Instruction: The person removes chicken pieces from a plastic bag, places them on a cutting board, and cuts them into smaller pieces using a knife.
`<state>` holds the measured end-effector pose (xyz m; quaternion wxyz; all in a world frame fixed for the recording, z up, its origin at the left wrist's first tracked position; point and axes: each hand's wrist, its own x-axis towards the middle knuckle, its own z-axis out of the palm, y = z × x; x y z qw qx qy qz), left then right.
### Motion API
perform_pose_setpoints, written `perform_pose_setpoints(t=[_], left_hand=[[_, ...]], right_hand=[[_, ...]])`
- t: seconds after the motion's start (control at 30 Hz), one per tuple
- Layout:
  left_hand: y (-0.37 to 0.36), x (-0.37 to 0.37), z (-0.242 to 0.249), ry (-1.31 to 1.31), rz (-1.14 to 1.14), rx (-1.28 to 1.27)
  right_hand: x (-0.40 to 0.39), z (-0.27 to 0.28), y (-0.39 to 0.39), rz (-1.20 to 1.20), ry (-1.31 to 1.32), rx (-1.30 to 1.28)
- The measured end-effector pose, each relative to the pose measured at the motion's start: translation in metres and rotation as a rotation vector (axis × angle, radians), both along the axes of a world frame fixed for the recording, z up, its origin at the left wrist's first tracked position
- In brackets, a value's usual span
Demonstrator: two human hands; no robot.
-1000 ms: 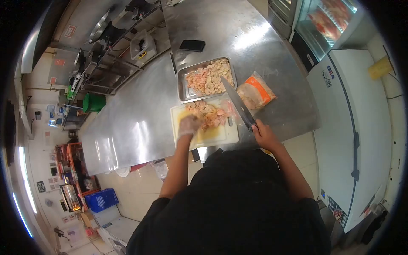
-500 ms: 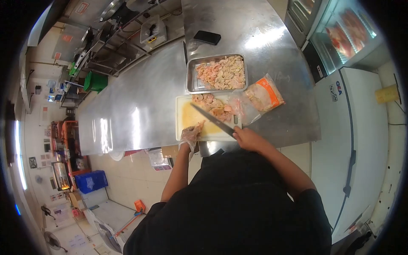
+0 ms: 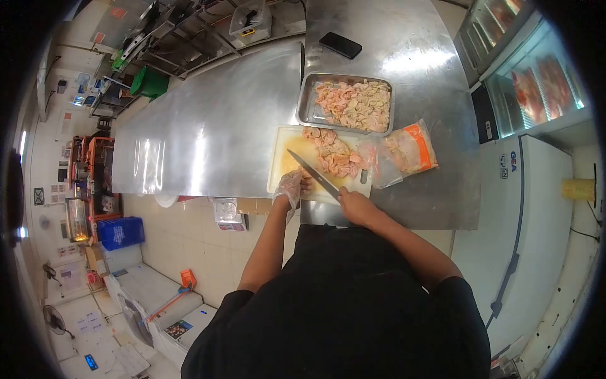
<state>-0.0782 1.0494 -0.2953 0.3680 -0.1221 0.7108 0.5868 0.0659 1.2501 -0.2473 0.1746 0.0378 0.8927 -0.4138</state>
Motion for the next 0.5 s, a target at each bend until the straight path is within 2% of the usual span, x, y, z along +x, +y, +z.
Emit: perform_pose_setpoints(t=[0.17,0.23,0.27,0.33,0.37,0.43,0.5], left_hand=[[-0.005,0.003,0.005,0.024,0.007,-0.1],[-0.005,0.005,0.009,0.145,-0.003,-0.329],[-0.008,0.005,0.006,0.142,-0.001,-0.328],[-0.013,0.003,0.002,0.312,-0.166,-0.682],[-0.017,0.007,0.0,0.308,-0.161,-0.68],[-0.017,0.016,0.026,0.631,-0.288,-0.957],[-0.02,0.013,0.028,0.667,-0.246,-0.925]], right_hand=[[-0.002,-0.006,-0.012,0.0,-0.094,0.077],[-0.001,-0.005,-0.009,-0.052,-0.082,0.123],[-0.001,-0.004,-0.009,-0.05,-0.084,0.125],[-0.002,-0.002,-0.008,-0.056,-0.085,0.142],[-0.002,-0.001,-0.009,-0.051,-0.086,0.146],[-0.003,0.0,-0.011,-0.075,-0.096,0.145],[-0.004,0.002,-0.011,-0.059,-0.12,0.154]])
